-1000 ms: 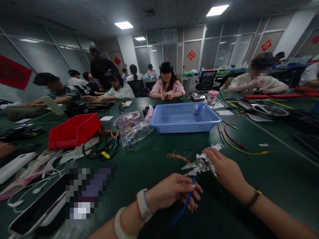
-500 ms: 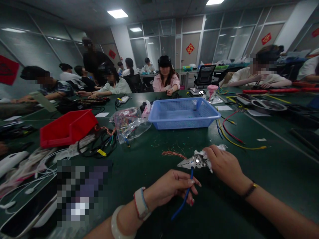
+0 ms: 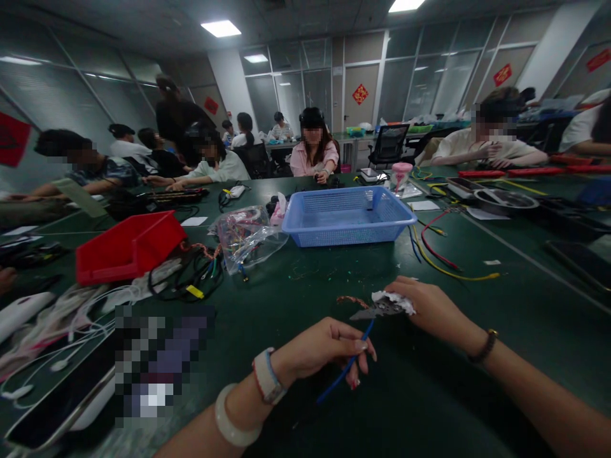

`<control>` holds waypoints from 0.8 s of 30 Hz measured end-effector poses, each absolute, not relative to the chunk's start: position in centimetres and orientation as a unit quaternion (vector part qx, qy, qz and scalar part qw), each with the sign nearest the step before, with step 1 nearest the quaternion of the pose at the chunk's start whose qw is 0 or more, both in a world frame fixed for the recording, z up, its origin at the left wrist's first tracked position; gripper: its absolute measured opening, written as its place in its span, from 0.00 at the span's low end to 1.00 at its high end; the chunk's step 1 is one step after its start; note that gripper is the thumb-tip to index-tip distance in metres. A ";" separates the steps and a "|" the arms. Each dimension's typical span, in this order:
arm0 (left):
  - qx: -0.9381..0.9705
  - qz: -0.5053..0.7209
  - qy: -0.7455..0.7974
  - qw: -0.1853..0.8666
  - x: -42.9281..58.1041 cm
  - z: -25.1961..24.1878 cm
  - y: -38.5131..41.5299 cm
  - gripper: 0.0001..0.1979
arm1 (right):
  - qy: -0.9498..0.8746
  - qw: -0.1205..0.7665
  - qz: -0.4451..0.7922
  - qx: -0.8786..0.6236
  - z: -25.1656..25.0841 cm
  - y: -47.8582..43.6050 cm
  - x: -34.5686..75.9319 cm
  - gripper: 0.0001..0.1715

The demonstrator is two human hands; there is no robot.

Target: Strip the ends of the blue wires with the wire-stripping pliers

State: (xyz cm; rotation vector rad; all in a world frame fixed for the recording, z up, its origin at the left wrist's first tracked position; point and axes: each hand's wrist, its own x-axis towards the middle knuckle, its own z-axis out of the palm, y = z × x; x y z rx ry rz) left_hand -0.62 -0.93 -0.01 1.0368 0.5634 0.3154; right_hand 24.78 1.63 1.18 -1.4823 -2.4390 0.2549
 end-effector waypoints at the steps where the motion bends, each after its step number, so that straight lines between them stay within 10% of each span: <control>1: 0.497 0.146 0.265 0.813 -0.6 0.1 -1.0 0.12 | -0.846 0.135 0.097 -0.507 1.3 1.6 24.8 0.15; 15: 0.477 0.266 0.322 0.774 -0.4 -0.6 -0.5 0.13 | -0.803 0.186 -0.003 -0.567 2.3 2.7 26.8 0.19; 24: 0.479 0.278 0.339 0.760 -0.5 -0.7 -0.2 0.12 | -0.733 0.057 -0.161 -0.659 7.1 9.4 29.9 0.21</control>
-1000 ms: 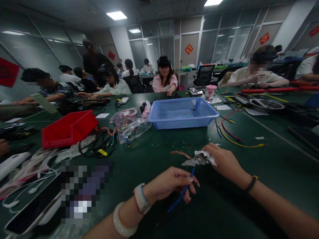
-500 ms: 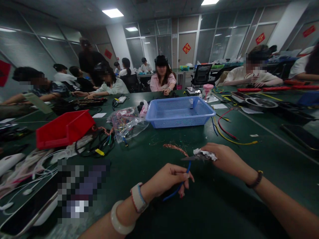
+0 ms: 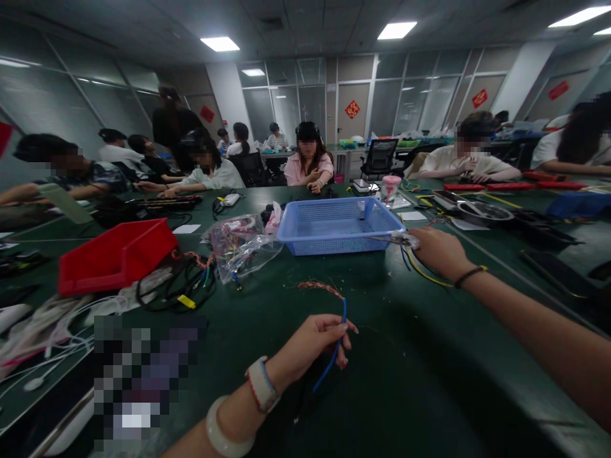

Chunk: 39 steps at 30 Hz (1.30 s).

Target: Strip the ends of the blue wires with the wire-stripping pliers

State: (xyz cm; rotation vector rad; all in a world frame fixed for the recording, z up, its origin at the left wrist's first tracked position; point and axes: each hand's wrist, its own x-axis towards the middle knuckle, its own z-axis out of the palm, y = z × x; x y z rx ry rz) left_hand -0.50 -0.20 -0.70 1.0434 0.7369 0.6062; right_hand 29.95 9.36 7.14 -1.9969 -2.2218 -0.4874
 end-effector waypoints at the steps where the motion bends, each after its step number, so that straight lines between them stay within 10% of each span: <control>1: 0.480 0.278 0.342 0.759 -0.5 -0.7 -0.2 0.13 | -0.729 0.051 -0.169 -0.662 7.9 10.4 30.1 0.22; 26: 0.493 0.282 0.327 0.756 -0.5 -0.8 -0.3 0.15 | -0.740 0.014 -0.295 -0.604 13.8 14.8 27.4 0.27; 39: 0.465 0.311 0.297 0.774 -0.4 -0.4 -0.5 0.14 | -0.790 0.054 -0.180 -0.583 7.2 4.6 25.4 0.21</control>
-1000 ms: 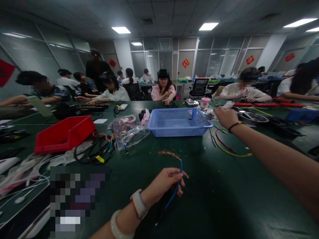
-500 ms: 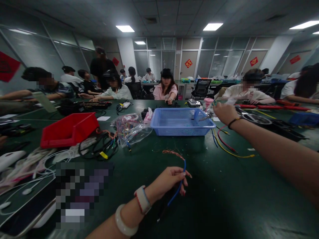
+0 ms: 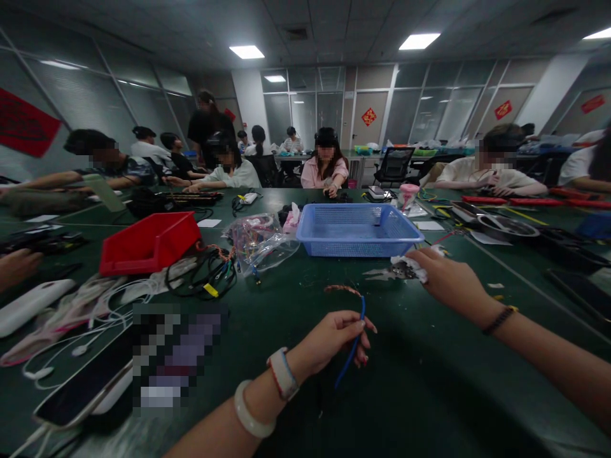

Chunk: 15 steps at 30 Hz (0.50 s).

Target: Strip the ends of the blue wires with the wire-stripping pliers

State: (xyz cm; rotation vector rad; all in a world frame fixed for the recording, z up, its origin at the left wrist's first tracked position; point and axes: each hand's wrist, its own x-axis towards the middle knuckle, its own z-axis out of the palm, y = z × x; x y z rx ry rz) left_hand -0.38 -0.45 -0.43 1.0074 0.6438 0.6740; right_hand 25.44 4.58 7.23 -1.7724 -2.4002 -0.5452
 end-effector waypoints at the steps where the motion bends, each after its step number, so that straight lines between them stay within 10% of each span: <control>1: 0.467 0.313 0.296 0.772 -0.4 -0.3 -0.5 0.14 | -0.790 0.052 -0.168 -0.587 6.6 4.1 25.8 0.21; 15: 0.508 0.298 0.336 0.735 -0.4 0.1 -0.7 0.15 | -0.803 0.030 -0.060 -0.593 4.0 2.5 27.2 0.21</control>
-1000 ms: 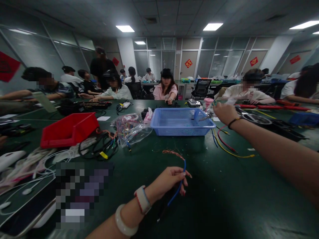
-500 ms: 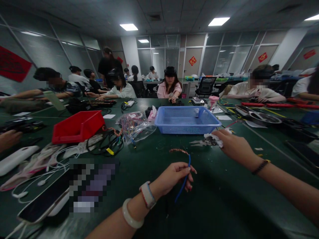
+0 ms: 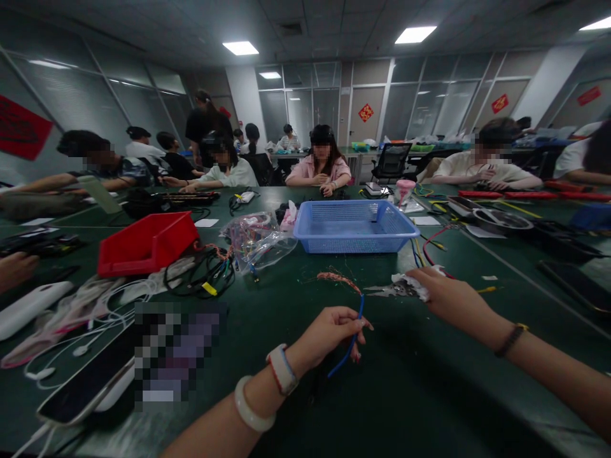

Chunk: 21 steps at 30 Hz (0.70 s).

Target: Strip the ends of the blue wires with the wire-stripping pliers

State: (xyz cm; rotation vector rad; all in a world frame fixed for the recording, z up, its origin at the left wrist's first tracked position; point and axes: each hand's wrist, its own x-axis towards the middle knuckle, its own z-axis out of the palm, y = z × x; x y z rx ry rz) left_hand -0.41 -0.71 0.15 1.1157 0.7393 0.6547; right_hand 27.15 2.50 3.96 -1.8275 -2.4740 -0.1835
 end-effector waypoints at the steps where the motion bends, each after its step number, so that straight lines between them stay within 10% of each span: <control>1: 0.510 0.298 0.337 0.733 -0.4 0.1 -0.7 0.15 | -0.804 0.025 -0.055 -0.591 4.0 2.5 27.0 0.22; 21: 0.489 0.284 0.396 0.723 -0.2 -0.6 -0.8 0.15 | -0.791 -0.014 -0.243 -0.562 4.2 0.1 24.0 0.21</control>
